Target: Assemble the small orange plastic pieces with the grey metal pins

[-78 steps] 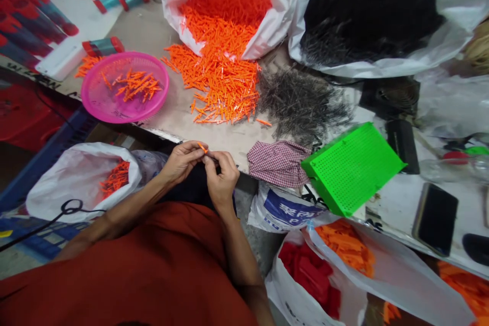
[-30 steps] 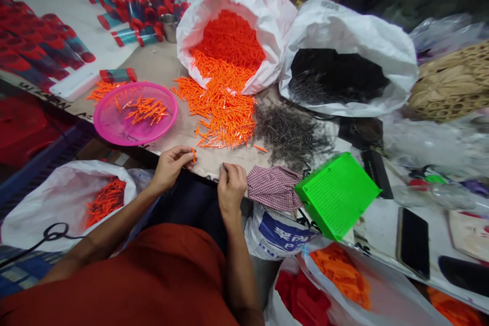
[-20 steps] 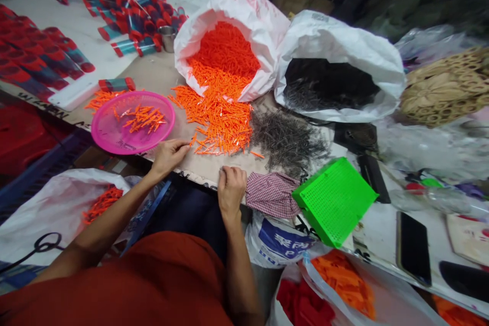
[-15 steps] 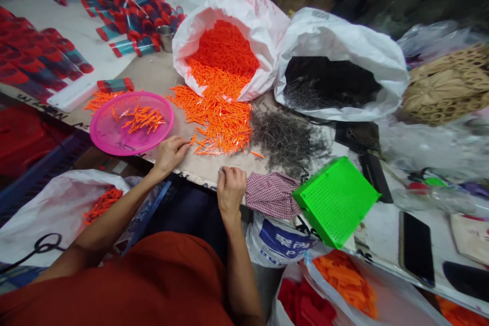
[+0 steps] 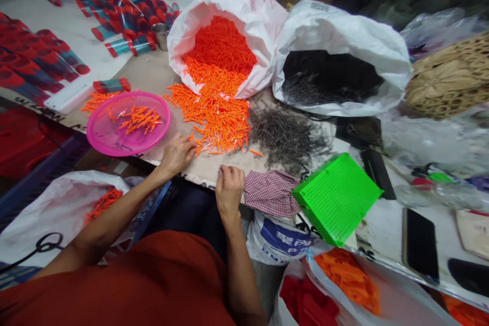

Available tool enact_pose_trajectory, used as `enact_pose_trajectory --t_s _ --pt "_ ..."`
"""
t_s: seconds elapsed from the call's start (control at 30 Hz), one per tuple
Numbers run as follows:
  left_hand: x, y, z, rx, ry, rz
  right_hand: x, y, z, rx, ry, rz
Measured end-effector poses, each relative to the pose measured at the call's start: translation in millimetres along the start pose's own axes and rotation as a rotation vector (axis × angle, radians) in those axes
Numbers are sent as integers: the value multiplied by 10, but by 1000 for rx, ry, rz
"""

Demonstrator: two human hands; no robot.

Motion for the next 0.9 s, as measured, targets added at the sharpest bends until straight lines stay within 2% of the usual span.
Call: enact_pose_trajectory --t_s 0.13,0.23,0.3,0.37,0.47,0.57,0.73,0.9 --pt "-73 -67 16 68 -38 -194 42 -1 -2 -12 24 67" --pt "-150 -129 -5 116 -131 -479 55 -22 -1 -2 40 110" --pt "-217 -85 -51 89 -269 -756 51 -49 4 10 60 148" --pt "-251 40 -136 23 -452 -1069 39 -83 12 18 94 208" --pt "-180 189 -256 -49 -611 -1406 17 -122 28 7 169 344" --pt "-85 270 -341 -93 -673 -1540 -2 -106 40 -26 258 513" --pt "86 367 -455 -192 -718 -1613 18 72 19 -86 498 887" --pt "213 424 -533 -270 -694 -1645 -40 184 31 -159 536 1061"
Point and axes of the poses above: each hand's wrist, its own z-axis towards the middle knuckle, its own y-axis out of the palm, x = y × z, the point moved 8 cm from there along z, towards the middle knuckle, and after that the axes turned 13 degrees about -z, right-handed, at the moved point
